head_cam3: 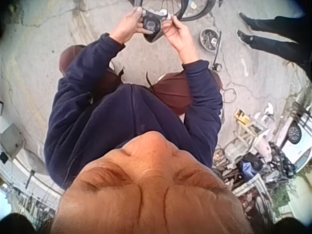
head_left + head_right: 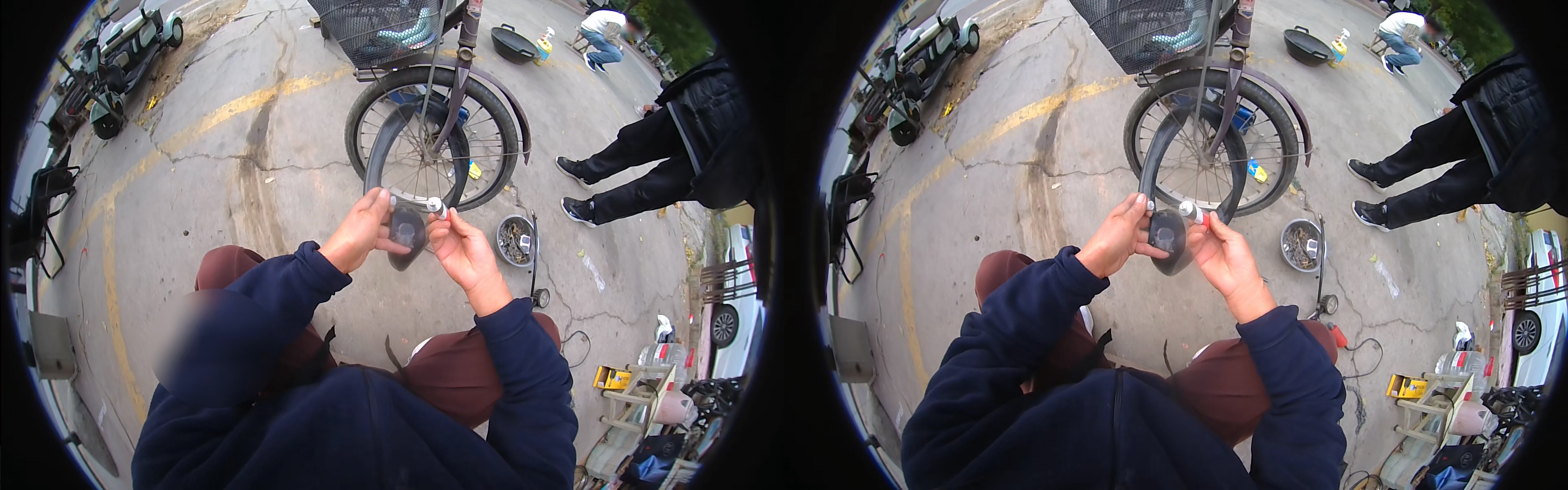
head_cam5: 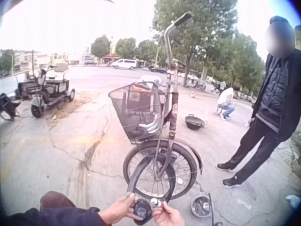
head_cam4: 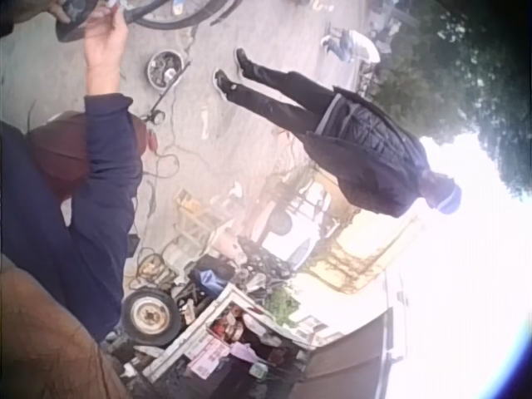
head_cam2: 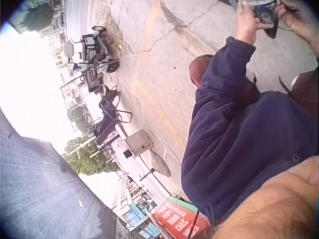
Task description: The person sits and uses a red electric heat gun to warm a section of a bicycle inner tube. They then apply glue from a tube to the heated area and rub it in with a finger. The inner tube is held and rotated during the process.
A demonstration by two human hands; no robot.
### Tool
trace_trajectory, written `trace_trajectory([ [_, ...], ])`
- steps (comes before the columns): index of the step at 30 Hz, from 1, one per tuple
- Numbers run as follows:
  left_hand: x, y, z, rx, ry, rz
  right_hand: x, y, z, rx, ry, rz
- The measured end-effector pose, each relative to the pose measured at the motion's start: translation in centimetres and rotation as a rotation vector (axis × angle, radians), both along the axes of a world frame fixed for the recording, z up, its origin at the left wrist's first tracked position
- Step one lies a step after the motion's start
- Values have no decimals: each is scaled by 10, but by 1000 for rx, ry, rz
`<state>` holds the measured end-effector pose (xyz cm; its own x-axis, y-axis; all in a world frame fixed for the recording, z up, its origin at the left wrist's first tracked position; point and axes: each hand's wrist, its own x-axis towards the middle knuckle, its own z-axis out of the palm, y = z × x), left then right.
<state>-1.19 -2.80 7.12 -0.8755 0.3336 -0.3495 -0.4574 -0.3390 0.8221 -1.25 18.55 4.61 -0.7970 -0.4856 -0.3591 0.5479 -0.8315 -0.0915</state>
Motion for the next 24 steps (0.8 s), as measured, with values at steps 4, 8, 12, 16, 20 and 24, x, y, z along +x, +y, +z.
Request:
trace_trajectory([
  [4, 1, -1, 1, -6, 13, -1, -7, 16, 16, -143, 47, -32],
  [8, 3, -3, 2, 3, 35, 1, -9, 24, 23, 23, 153, -79],
  [12, 4, -8, 3, 46, 33, -34, -1, 16, 24, 497, 255, -115],
  [16, 5, -10, 6, 97, 21, -28, 7, 4, 32, 861, 490, -169],
  [20, 7, -10, 11, 100, 10, -16, 13, -9, 43, 1154, 712, -227],
  [24, 8, -11, 14, 75, 17, -23, 20, -18, 51, 1412, 954, -253],
])
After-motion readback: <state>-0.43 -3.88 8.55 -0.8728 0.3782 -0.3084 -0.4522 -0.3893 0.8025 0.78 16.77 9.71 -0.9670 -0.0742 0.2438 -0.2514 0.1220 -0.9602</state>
